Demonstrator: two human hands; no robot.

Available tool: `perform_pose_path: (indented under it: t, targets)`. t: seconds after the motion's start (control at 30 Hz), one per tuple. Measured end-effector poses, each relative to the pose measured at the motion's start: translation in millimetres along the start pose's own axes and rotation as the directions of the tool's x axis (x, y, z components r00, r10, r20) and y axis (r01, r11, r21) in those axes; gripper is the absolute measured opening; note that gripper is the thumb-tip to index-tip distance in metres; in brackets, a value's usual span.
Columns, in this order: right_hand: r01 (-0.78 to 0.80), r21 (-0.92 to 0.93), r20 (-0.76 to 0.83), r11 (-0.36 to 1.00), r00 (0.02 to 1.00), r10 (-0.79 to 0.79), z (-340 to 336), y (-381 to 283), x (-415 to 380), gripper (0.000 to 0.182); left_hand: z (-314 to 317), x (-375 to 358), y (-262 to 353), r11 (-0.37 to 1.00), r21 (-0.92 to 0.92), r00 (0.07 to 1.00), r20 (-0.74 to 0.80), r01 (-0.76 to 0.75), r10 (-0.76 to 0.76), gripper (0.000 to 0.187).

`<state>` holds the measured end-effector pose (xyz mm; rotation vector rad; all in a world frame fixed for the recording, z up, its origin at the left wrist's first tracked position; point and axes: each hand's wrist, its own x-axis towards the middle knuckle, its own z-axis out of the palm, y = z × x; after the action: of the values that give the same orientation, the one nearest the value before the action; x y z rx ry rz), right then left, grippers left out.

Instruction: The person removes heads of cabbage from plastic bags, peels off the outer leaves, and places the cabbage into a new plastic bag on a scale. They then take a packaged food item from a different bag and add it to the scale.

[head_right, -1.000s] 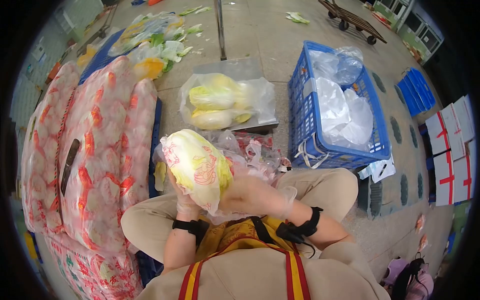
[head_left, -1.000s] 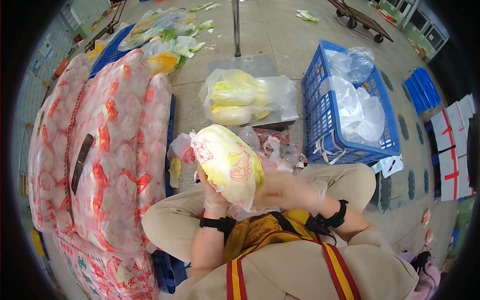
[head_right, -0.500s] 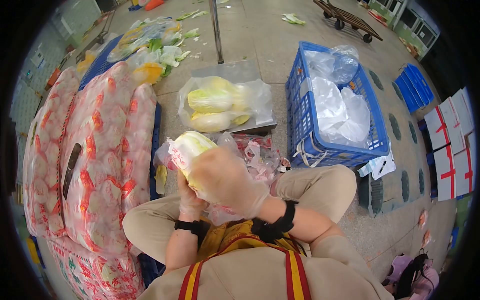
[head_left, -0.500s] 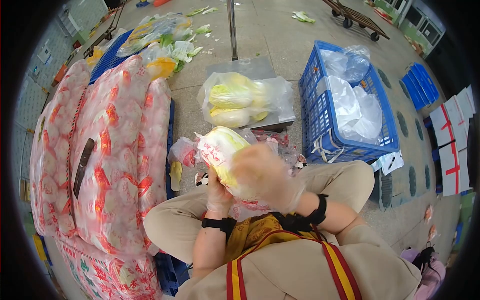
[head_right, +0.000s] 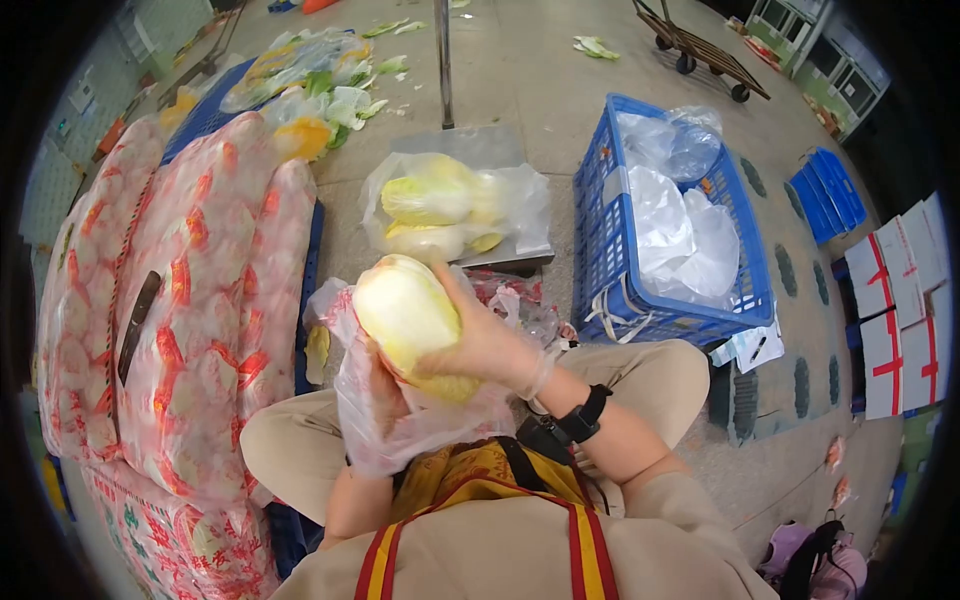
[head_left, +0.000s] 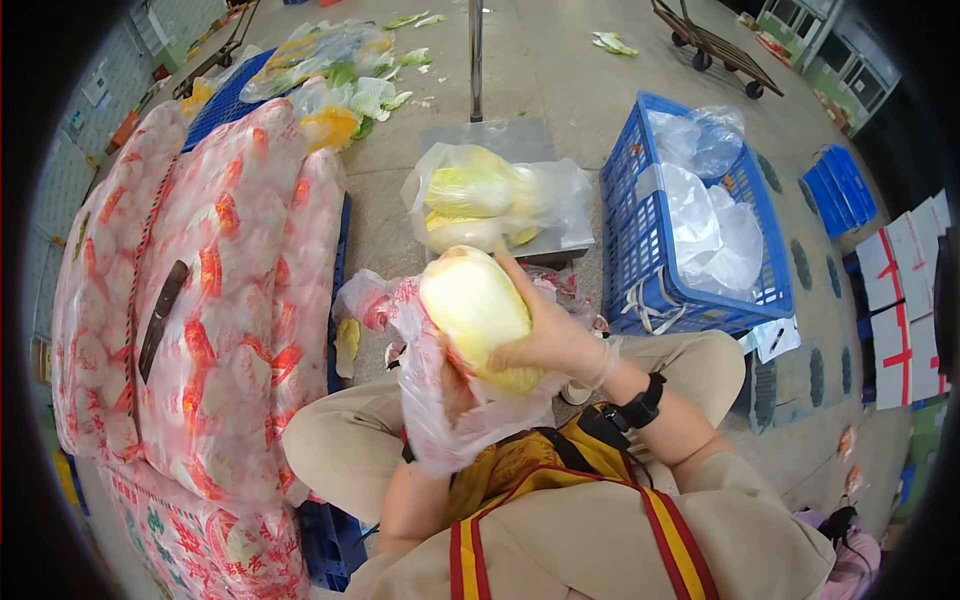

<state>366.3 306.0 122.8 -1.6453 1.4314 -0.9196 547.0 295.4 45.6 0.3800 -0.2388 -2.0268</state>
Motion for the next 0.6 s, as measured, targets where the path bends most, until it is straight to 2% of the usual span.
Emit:
perform_pose_path:
  t: [0.07, 0.1, 0.13, 0.2, 0.23, 0.3, 0.33, 0.37, 0.4, 0.43, 0.47, 0.5, 0.57, 0.6]
  targets:
    - [0.011, 0.429, 0.022, 0.903, 1.000, -0.022, -0.8, 12.1, -2.8, 0.106, 1.3, -6.4, 2.2, 1.000, 0.009, 1.000, 0.003, 0.012, -0.012, 0.052]
    - [0.020, 0.519, 0.001, 0.855, 1.000, -0.025, -1.6, 18.7, -4.1, 0.103, 2.2, -8.5, 3.7, 1.000, 0.008, 1.000, 0.004, 0.016, -0.016, 0.051]
    - [0.019, 0.514, 0.000, 0.858, 1.000, -0.022, -3.3, 25.6, -6.7, 0.103, 1.6, -10.8, 4.5, 1.000, 0.012, 1.000, 0.000, 0.018, -0.018, 0.051]
    - [-0.076, 0.799, 0.048, 0.597, 0.997, 0.063, -9.0, 39.5, -13.3, 0.097, 1.1, -16.0, 8.3, 1.000, 0.026, 1.000, -0.006, 0.015, -0.015, 0.050]
    - [-0.076, 0.799, 0.043, 0.597, 0.997, 0.069, -9.6, 45.8, -19.4, 0.097, 1.7, -16.1, 8.7, 0.999, 0.040, 1.000, -0.011, 0.017, -0.017, 0.050]
    - [-0.161, 0.963, 0.148, 0.216, 0.986, 0.076, -11.6, 58.6, -29.9, 0.086, 2.5, -15.4, 11.9, 0.996, 0.086, 1.000, -0.016, 0.022, -0.021, 0.049]
    - [-0.157, 0.963, 0.143, 0.218, 0.987, 0.078, -13.1, 67.0, -32.6, 0.086, 3.6, -14.0, 12.9, 0.992, 0.121, 1.000, -0.021, 0.025, -0.023, 0.049]
    - [-0.115, 0.981, 0.101, 0.155, 0.990, 0.095, -15.1, 74.7, -33.9, 0.085, 4.6, -11.1, 15.7, 0.984, 0.176, 0.999, -0.023, 0.029, -0.025, 0.049]
    - [-0.069, 0.993, 0.058, 0.091, 0.992, 0.115, -16.9, 81.9, -35.8, 0.086, 5.4, -5.4, 19.3, 0.964, 0.263, 0.999, -0.030, 0.034, -0.027, 0.049]
    - [0.001, 0.995, -0.017, 0.105, 0.987, 0.158, -19.7, 81.3, -35.6, 0.086, 7.3, -1.8, 23.1, 0.921, 0.388, 0.999, -0.035, 0.044, -0.033, 0.048]
    - [0.006, 0.995, -0.023, 0.104, 0.987, 0.162, -23.6, 80.5, -35.5, 0.086, 8.0, 4.4, 25.9, 0.848, 0.526, 0.998, -0.042, 0.055, -0.039, 0.048]
    - [0.052, 0.998, -0.059, 0.043, 0.982, 0.181, -28.5, 79.1, -36.2, 0.085, 7.9, 11.1, 27.0, 0.738, 0.671, 0.998, -0.050, 0.068, -0.046, 0.048]
    - [0.147, 0.987, -0.127, -0.073, 0.967, 0.222, -41.4, 71.9, -37.6, 0.083, -2.0, 27.6, 17.1, 0.386, 0.919, 0.997, -0.067, 0.081, -0.050, 0.047]
    - [0.157, 0.985, -0.138, -0.068, 0.965, 0.223, -49.8, 65.0, -37.1, 0.083, -13.9, 38.8, 5.5, 0.114, 0.985, 0.987, -0.115, 0.128, -0.111, 0.047]
